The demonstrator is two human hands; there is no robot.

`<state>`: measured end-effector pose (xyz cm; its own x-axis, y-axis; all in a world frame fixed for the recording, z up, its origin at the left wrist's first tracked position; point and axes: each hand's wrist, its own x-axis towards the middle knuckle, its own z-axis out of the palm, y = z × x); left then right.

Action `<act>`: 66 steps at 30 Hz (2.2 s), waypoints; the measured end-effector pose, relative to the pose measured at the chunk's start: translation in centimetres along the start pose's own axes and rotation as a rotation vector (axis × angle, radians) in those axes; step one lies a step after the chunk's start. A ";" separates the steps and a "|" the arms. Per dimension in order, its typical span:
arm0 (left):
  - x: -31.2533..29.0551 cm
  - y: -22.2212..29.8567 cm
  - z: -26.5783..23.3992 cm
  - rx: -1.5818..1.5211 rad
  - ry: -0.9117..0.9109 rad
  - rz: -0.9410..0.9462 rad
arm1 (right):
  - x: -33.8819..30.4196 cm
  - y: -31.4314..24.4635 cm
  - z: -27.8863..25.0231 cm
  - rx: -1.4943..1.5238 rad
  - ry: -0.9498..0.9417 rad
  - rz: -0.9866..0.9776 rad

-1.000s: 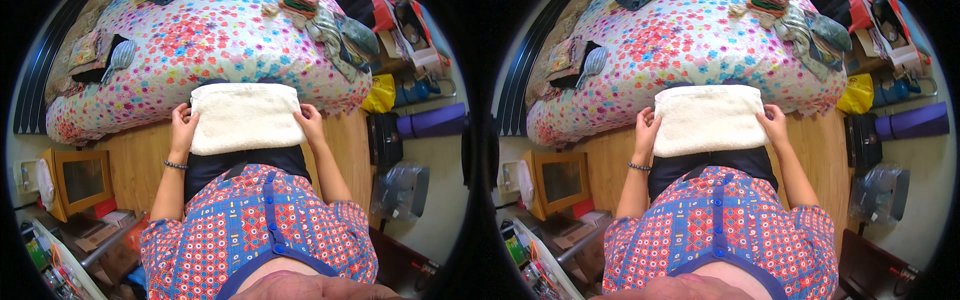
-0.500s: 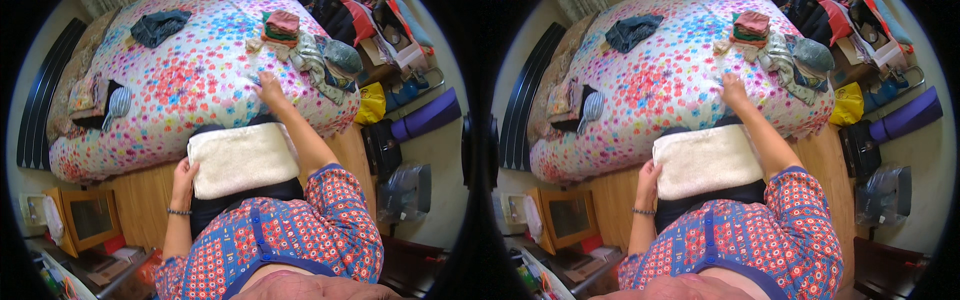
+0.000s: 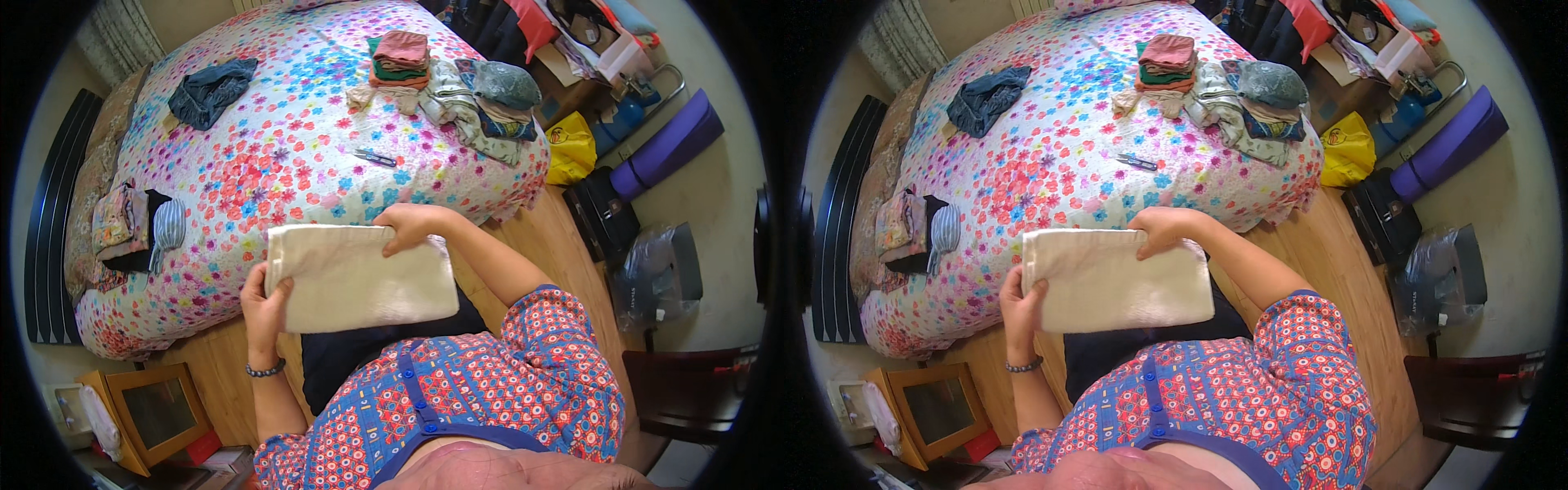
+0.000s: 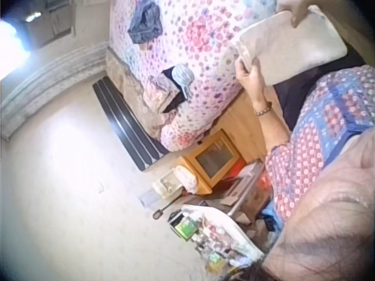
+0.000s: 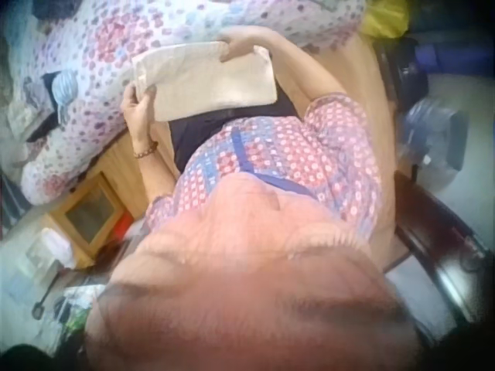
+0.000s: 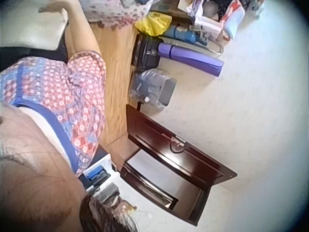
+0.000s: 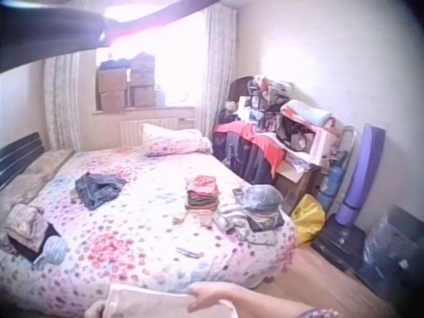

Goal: The person folds a pink patterned cloth and a white towel on a floral bedspread. They then pick up a pair of blue denim shorts, fold them, and place them on the bed.

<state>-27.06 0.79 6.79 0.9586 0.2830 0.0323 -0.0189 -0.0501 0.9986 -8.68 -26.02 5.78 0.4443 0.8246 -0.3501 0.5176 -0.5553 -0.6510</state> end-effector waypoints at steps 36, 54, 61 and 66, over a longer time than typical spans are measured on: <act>14.0 -5.4 0.2 0.097 -0.048 0.079 | -1.2 19.4 -11.1 1.068 1.331 0.142; 54.4 -10.1 -11.6 1.195 0.484 0.034 | 11.2 12.0 -3.6 -0.135 1.050 0.035; 50.3 -2.8 -11.9 0.681 0.488 0.679 | 11.3 13.2 -4.7 0.075 1.225 0.136; 35.7 6.9 -4.9 0.199 0.114 0.765 | 8.9 13.9 -8.2 -0.725 1.191 0.363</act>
<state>5.68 15.24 15.07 0.6652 0.1970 0.7202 -0.5982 -0.4366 0.6720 8.49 -27.30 -0.85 0.7776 0.2504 0.5767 0.3353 -0.9411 -0.0436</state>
